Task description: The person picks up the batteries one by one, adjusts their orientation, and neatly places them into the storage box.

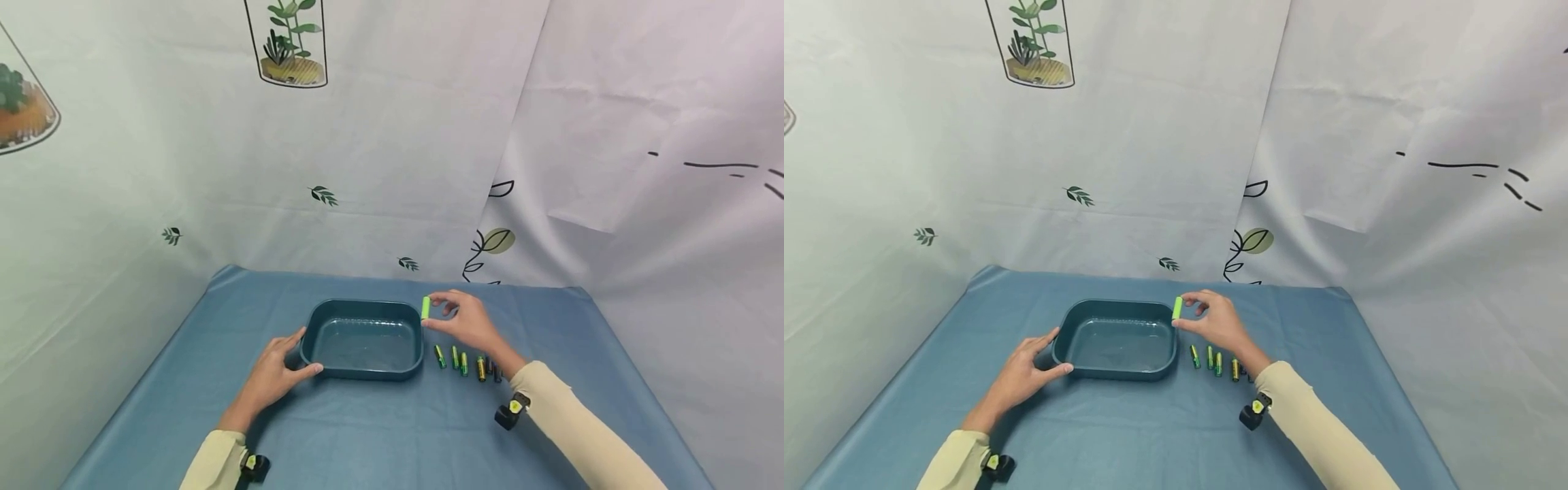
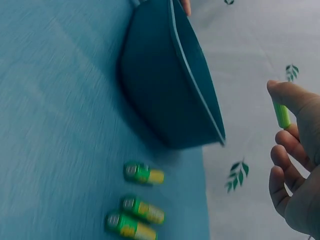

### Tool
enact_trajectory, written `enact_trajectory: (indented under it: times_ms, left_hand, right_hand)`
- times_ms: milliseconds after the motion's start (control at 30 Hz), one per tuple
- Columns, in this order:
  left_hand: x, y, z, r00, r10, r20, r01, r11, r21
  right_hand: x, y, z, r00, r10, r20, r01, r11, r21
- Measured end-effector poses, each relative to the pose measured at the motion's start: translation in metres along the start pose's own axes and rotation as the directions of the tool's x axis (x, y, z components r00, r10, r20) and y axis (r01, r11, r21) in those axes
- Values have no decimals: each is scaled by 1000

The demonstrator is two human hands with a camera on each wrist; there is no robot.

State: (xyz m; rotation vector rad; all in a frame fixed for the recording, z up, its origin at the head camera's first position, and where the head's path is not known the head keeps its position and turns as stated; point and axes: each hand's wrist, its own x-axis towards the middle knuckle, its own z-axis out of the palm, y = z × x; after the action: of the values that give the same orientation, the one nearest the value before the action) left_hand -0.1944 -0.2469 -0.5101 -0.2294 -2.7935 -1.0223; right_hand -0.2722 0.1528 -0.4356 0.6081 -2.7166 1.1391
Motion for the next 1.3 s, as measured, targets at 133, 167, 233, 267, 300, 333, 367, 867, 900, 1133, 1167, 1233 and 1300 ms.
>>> enact_trajectory:
  times_ms: [133,167,233,267,300,333,367,867,900,1133,1167,1233,1300]
  left_hand:
    - [0,-1,0,1000,2,-2,-2,1000,-7]
    - [0,-1,1,1000,2,-2,-2,1000,-8]
    - [0,-1,1,1000,7,-5,-7,1000,-8]
    - [1,-1,1,1000,6,-6,-6,1000,-9]
    - [1,-1,1,1000,5,-6,-5,1000,-8]
    - [1,-1,2,1000,4,-6,-4,1000,-9]
    - [1,-1,2,1000,4,-4,-4,1000,-10]
    - [1,1,2,1000,-12,-8,11,1000,-14]
    - [1,1,2,1000,-9,-9,9,1000,-12]
    - [2,1,1,1000,-8,-1,8,1000,-11]
    - [2,1,1,1000,-8,0,8,1000,-9]
    - [2,1,1,1000,-12,2,12,1000,-10]
    - [2,1,2,1000,-17,2,17,1000,-13]
  right_hand:
    - [11,-12,14,999,4,38,-6,999,44]
    - [13,-15,17,999,5,48,-8,999,53]
    - [19,-20,24,998,0,61,-4,998,69]
    - [21,-23,28,998,-5,65,0,997,75]
    - [24,-25,31,998,-8,69,3,997,73]
    - [26,-27,35,997,-12,72,7,997,72]
    - [28,-28,39,997,-16,78,11,997,72]
    - [49,-52,88,990,-79,119,61,986,153]
    - [50,-54,91,989,-79,124,59,985,159]
    - [55,-64,113,985,-34,170,3,984,176]
    - [56,-65,116,985,-28,169,-3,984,181]
    - [57,-66,123,985,-19,169,-14,981,195]
    - [58,-67,130,985,-10,173,-27,977,213]
